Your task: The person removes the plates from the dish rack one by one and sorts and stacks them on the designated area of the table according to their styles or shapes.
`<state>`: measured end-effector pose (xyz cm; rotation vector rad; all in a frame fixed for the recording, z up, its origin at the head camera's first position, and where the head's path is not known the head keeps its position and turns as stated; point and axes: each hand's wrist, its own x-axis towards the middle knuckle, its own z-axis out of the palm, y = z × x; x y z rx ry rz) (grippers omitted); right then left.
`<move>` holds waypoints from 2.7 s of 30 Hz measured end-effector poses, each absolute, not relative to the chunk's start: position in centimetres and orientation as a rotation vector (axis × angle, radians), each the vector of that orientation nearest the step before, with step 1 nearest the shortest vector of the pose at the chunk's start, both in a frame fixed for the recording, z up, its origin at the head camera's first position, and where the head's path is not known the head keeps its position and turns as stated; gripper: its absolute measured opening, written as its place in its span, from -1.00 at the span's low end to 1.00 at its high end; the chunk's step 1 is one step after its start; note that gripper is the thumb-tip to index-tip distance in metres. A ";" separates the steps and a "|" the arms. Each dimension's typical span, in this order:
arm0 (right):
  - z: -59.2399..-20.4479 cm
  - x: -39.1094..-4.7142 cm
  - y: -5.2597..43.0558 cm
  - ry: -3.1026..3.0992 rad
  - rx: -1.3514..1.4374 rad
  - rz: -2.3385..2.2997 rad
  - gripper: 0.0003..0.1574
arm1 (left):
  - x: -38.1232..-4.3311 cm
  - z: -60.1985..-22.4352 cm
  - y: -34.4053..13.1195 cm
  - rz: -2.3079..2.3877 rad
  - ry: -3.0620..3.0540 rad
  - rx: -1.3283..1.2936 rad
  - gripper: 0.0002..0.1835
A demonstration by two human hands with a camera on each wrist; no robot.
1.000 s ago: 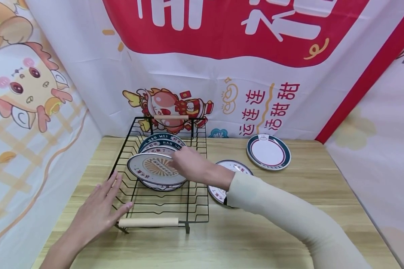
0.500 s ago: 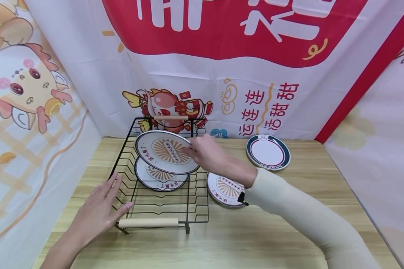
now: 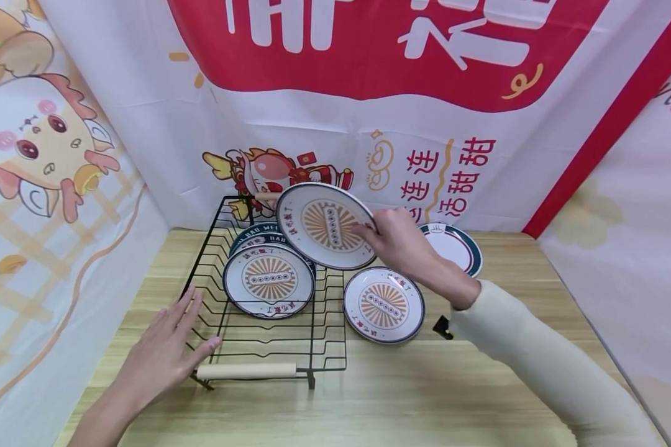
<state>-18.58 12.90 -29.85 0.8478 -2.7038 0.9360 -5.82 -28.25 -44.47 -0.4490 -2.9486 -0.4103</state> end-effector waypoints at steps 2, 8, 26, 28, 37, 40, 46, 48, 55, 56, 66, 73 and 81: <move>-29.8 -18.7 13.8 -2.708 0.800 0.956 -0.60 | -5.8 -44.5 -28.3 -0.415 -2.949 -0.448 0.01; -30.6 -18.9 16.6 -2.764 0.629 1.001 -0.60 | -5.5 -44.3 -28.2 -0.418 -2.962 -0.438 0.00; -34.7 -19.3 23.7 -2.904 0.421 0.885 -0.63 | -5.7 -44.2 -28.1 -0.425 -2.965 -0.434 0.00; -35.3 -19.2 24.3 -2.922 0.411 0.890 -0.63 | -5.7 -44.2 -28.1 -0.423 -2.962 -0.437 -0.01; -38.5 -18.8 26.8 -2.987 0.387 0.866 -0.50 | -5.7 -43.9 -28.0 -0.442 -2.976 -0.431 -0.01; -39.4 -18.7 27.3 -2.972 0.397 0.861 -0.38 | -5.7 -43.9 -28.0 -0.440 -2.973 -0.433 -0.01; -40.3 -18.5 28.0 -3.035 0.307 0.870 -0.47 | -5.8 -44.1 -28.1 -0.446 -2.965 -0.429 -0.01; -40.6 -18.6 28.2 -3.074 0.266 0.863 -0.59 | -5.8 -44.1 -28.1 -0.445 -2.966 -0.430 -0.01; -41.6 -18.7 28.9 -3.207 0.076 0.929 -0.62 | -5.8 -44.1 -28.1 -0.448 -2.970 -0.427 -0.01; -41.8 -18.7 29.0 -3.218 0.043 0.948 -0.61 | -5.8 -44.1 -28.1 -0.448 -2.970 -0.428 -0.01; -44.3 -18.4 29.2 -3.234 -0.064 1.033 -0.60 | -5.7 -44.2 -28.2 -0.440 -2.963 -0.432 -0.02; -45.8 -18.1 28.5 -3.233 -0.090 1.130 -0.60 | -5.7 -44.3 -28.2 -0.441 -2.961 -0.432 -0.01; -47.3 -17.9 27.9 -3.204 -0.032 1.087 -0.61 | -5.7 -44.4 -28.2 -0.439 -2.951 -0.435 0.00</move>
